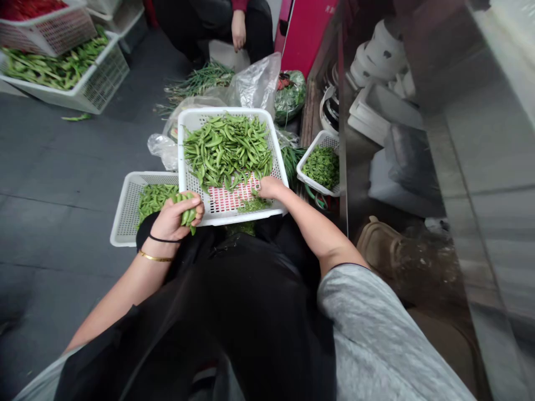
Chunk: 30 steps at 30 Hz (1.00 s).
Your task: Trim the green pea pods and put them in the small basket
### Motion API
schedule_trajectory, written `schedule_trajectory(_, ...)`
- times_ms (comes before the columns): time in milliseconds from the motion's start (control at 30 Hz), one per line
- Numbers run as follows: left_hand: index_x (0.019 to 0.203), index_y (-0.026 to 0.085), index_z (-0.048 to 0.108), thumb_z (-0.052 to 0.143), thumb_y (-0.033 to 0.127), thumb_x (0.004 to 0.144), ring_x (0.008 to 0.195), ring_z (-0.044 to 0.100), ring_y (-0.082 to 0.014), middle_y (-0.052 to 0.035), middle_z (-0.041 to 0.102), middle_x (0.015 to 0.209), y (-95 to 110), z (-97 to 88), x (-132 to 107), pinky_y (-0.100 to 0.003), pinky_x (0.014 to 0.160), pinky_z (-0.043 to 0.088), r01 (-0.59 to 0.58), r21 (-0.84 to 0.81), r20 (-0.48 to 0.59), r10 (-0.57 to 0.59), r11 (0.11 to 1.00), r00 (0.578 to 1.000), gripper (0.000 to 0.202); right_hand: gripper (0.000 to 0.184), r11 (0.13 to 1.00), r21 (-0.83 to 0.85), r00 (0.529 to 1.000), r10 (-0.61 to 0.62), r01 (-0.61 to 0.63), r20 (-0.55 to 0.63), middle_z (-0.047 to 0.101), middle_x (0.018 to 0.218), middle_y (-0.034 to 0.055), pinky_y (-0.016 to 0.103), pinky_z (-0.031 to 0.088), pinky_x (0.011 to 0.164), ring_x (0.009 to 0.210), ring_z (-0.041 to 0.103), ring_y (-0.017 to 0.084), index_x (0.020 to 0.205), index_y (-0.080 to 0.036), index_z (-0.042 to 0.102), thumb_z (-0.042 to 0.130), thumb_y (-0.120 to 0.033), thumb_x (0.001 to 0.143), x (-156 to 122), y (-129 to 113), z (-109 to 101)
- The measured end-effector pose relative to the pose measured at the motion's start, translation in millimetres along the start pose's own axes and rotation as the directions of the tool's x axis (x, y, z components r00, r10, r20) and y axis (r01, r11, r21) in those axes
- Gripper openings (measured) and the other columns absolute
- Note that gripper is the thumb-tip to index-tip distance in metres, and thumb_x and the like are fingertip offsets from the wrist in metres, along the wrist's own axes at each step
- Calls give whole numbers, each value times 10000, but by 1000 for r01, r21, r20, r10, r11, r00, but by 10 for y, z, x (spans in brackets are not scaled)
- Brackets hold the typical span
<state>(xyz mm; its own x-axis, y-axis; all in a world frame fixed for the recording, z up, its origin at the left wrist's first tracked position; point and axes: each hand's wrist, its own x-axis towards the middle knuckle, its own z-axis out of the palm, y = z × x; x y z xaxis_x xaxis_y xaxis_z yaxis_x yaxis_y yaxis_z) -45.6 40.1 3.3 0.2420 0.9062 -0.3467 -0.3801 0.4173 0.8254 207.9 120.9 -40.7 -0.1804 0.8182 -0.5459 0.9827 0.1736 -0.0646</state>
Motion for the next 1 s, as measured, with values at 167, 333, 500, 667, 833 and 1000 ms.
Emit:
schedule_trajectory(167,790,111,609,797,281,554,364,454,-89,21,547,478,-192,159,272,-194,322,328,2,257,-150,38,966,988,346,226,958,50,900,-248,284,-359,680,799,58,239,335,621,737,585,163,852,-156,669,530,-333,824,-434,-241,-84)
schedule_trajectory(333,732,141,594,750,374,624,360,408,-84,36,517,465,-232,175,364,-210,352,319,-108,444,-130,183,890,974,300,207,846,68,805,-476,529,-354,667,857,52,243,352,673,761,573,154,914,-157,653,512,-302,867,-526,-374,-82)
schedule_trajectory(500,694,138,638,751,333,613,438,410,-79,41,510,490,-93,64,334,-205,432,325,-212,740,65,246,638,967,239,449,822,118,814,-513,558,-272,624,1127,101,292,411,806,973,578,207,1205,-183,570,664,-278,776,-434,-262,-175)
schedule_trajectory(667,661,121,635,800,289,549,476,469,-84,23,564,534,-4,93,352,-201,466,375,-236,689,267,62,686,962,261,185,626,174,596,-565,760,-570,648,900,70,280,425,786,863,578,164,938,-146,627,482,-259,909,-445,-489,-211)
schedule_trajectory(833,696,128,601,780,340,615,342,442,-81,15,562,472,2,65,331,-194,326,330,-42,431,257,-77,902,963,290,173,530,297,567,-471,794,-676,619,753,23,251,411,686,689,536,118,778,-145,590,522,-267,881,-428,-584,-242)
schedule_trajectory(1000,710,111,619,802,295,596,345,472,-86,1,570,467,40,63,338,-179,306,335,-41,308,285,-51,951,957,283,165,453,393,589,-468,800,-659,596,730,-3,234,415,654,655,524,99,786,-151,575,519,-274,881,-407,-635,-325)
